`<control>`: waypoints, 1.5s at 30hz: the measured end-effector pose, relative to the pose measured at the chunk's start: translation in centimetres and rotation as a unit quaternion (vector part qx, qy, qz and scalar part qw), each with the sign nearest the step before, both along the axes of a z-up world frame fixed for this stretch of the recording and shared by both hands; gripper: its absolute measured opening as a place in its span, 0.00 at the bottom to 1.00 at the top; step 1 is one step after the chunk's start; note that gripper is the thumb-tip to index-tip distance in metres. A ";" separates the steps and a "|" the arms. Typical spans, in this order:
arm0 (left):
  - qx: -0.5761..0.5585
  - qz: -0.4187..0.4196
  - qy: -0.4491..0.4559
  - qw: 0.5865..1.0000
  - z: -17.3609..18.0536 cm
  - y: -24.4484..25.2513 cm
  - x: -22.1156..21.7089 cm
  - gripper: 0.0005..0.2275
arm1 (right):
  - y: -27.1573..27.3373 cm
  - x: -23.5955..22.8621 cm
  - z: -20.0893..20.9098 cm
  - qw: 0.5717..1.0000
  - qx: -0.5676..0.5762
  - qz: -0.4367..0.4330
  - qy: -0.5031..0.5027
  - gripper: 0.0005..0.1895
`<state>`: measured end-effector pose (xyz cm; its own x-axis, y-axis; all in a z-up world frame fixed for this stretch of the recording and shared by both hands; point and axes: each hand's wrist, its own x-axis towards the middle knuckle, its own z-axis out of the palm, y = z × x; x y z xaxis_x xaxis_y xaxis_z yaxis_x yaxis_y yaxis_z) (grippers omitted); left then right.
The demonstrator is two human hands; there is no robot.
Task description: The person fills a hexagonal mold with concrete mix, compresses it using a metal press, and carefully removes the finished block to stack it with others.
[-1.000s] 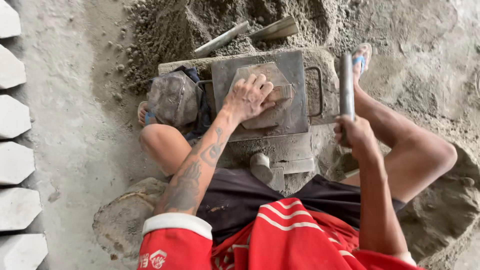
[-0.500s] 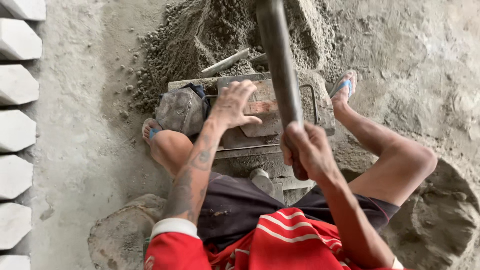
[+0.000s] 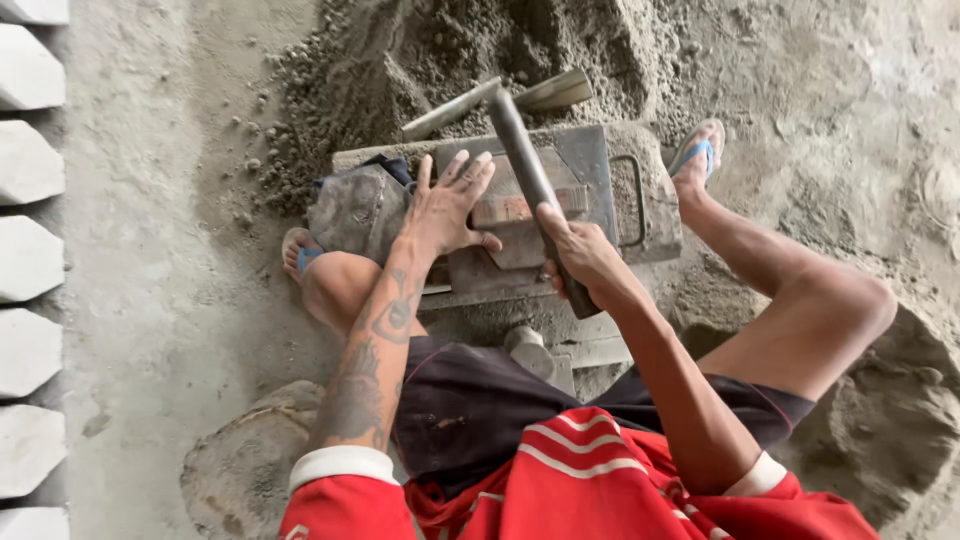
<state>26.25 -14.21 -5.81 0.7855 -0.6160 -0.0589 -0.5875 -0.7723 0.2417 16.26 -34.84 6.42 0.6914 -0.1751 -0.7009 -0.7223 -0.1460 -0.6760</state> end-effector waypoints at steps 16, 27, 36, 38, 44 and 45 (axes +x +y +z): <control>0.003 -0.005 0.009 1.000 1.2 0.2 0.3 0.60 | -0.1 -2.8 0.6 0.999 0.026 -0.017 -0.034 0.34; 0.013 -0.003 0.016 1.000 1.6 0.0 0.2 0.61 | -2.4 -5.8 -2.1 0.999 0.019 -0.025 -0.025 0.34; 0.030 0.007 -0.018 0.999 1.3 -0.2 0.3 0.61 | -2.4 -6.2 -2.5 0.999 0.007 -0.013 -0.029 0.34; 0.035 0.006 -0.006 0.999 1.0 -0.2 0.0 0.61 | -2.0 -7.2 -5.1 0.997 0.044 -0.006 -0.059 0.31; 0.064 0.026 -0.039 0.997 1.5 -1.7 0.3 0.61 | -3.1 -6.3 -2.3 0.996 0.072 -0.029 0.048 0.33; 0.065 0.022 -0.036 0.997 2.0 -2.2 -0.4 0.61 | -3.2 -6.8 -1.6 0.995 0.074 -0.033 0.052 0.33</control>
<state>25.88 -16.46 -3.85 0.8172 -0.5710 -0.0786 -0.5639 -0.8203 0.0955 9.42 -38.06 4.82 0.6049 -0.1079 -0.7890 -0.7936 -0.0003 -0.6084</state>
